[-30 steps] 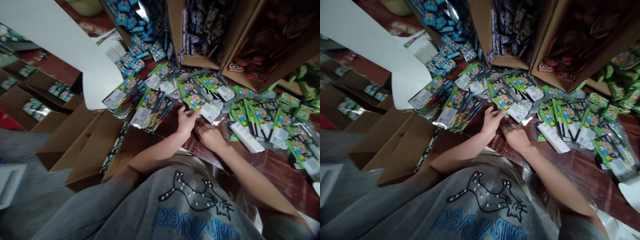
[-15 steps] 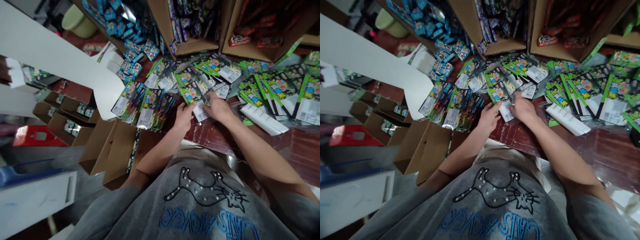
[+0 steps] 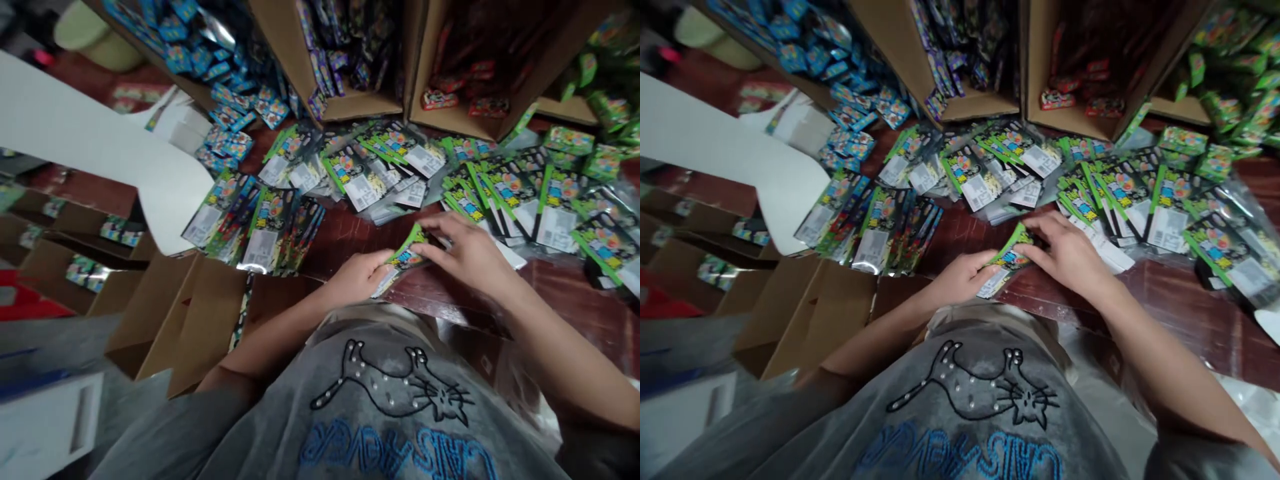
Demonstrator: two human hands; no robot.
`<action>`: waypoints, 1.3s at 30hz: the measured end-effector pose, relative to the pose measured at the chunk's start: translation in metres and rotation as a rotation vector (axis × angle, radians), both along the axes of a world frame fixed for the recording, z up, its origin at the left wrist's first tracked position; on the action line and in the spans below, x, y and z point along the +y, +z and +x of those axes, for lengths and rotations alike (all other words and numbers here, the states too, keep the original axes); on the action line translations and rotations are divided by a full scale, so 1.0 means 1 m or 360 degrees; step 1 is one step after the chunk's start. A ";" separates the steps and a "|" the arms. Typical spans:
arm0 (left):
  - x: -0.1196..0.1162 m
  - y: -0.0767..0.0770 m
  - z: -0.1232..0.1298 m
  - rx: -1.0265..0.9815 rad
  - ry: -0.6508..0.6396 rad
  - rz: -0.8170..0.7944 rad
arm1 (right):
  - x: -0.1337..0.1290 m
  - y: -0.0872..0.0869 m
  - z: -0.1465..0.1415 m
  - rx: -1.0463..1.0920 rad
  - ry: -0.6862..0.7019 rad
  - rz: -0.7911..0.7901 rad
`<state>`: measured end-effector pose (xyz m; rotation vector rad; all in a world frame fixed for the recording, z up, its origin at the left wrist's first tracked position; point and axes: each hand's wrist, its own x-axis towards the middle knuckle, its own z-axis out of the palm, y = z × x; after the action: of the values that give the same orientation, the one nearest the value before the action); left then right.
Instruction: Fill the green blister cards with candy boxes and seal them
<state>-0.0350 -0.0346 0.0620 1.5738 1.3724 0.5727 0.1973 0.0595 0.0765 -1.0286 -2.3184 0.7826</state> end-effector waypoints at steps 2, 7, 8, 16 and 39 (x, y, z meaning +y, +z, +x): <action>0.001 0.003 0.003 -0.0022 0.0051 0.0029 | -0.006 0.000 0.003 0.0019 -0.0123 0.0083; 0.004 0.018 0.007 -0.0082 0.0152 0.0171 | -0.006 -0.003 0.002 0.0013 -0.0220 0.0240; 0.004 0.021 0.007 -0.0068 0.0125 0.0193 | -0.004 -0.003 0.003 0.0019 -0.0211 0.0224; 0.010 0.015 -0.001 -0.0023 0.0097 0.0211 | -0.002 0.010 -0.008 -0.0046 0.0074 0.0130; 0.019 -0.024 0.005 -0.0614 0.0894 0.0214 | -0.037 -0.021 -0.048 0.0085 -0.0474 -0.0306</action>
<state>-0.0299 -0.0153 0.0381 1.0837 1.4874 1.2593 0.1490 0.0229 0.0560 -1.3797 -2.0108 0.9092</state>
